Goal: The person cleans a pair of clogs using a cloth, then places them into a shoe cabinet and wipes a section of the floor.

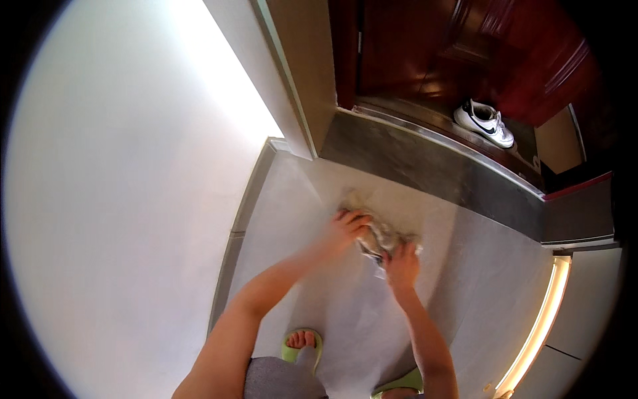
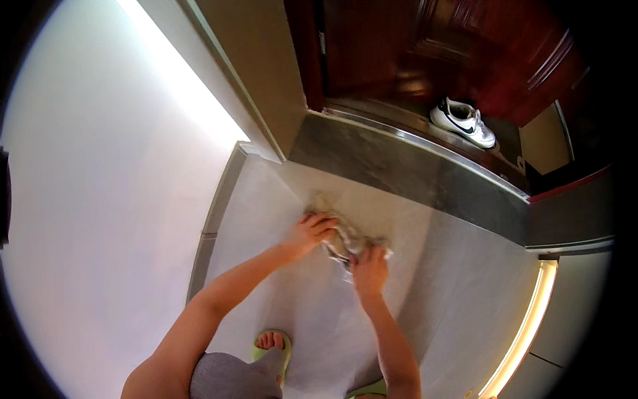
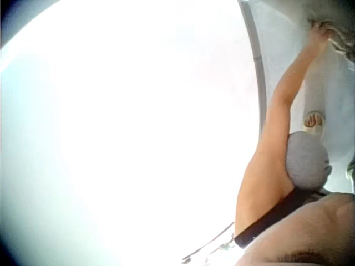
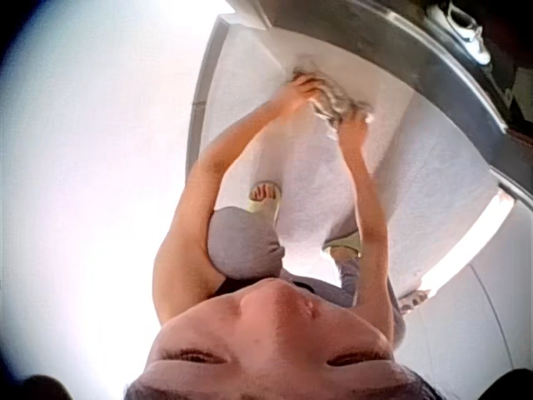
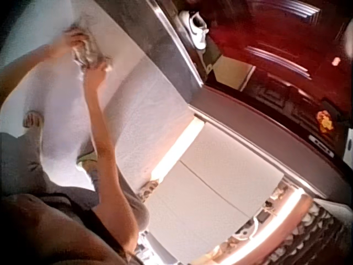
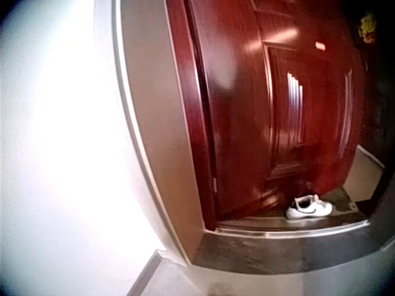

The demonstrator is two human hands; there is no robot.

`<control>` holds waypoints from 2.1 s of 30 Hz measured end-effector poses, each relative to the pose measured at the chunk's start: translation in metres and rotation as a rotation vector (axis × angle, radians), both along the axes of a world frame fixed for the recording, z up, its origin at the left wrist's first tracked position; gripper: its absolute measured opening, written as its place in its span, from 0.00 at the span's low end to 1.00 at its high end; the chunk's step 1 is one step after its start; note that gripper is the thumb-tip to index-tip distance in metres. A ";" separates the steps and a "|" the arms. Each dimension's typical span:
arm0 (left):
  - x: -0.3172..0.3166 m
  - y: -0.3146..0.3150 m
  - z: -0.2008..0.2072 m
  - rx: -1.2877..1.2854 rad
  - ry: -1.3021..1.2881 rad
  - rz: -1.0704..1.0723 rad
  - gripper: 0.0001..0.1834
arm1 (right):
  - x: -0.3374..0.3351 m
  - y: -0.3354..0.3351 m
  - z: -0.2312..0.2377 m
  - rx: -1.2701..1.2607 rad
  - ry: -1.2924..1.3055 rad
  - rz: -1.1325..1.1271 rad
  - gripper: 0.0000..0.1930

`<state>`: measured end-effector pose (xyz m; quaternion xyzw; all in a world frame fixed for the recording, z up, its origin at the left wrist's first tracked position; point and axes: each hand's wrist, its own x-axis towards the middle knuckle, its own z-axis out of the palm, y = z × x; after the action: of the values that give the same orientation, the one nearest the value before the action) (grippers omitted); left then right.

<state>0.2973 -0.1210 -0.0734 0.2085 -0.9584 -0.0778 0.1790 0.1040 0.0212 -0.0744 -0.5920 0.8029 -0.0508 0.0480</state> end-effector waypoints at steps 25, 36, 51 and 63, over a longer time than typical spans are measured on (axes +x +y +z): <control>0.155 -0.084 0.012 0.138 -0.348 0.573 0.29 | 0.095 -0.160 0.006 -0.100 -0.098 0.462 0.30; 0.197 0.031 0.015 -0.042 -0.232 0.578 0.23 | 0.088 -0.126 0.018 -0.005 0.037 0.925 0.25; 0.216 0.122 0.031 0.166 -0.443 0.656 0.30 | 0.112 -0.103 0.021 0.007 -0.007 0.889 0.24; 0.178 0.119 0.033 0.504 -0.482 0.895 0.39 | 0.180 -0.134 0.009 -0.172 -0.153 0.750 0.19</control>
<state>0.4756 -0.0022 -0.0403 0.6424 -0.7422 -0.1710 -0.0847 0.2837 -0.1132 -0.0656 -0.8408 0.5176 -0.1409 0.0733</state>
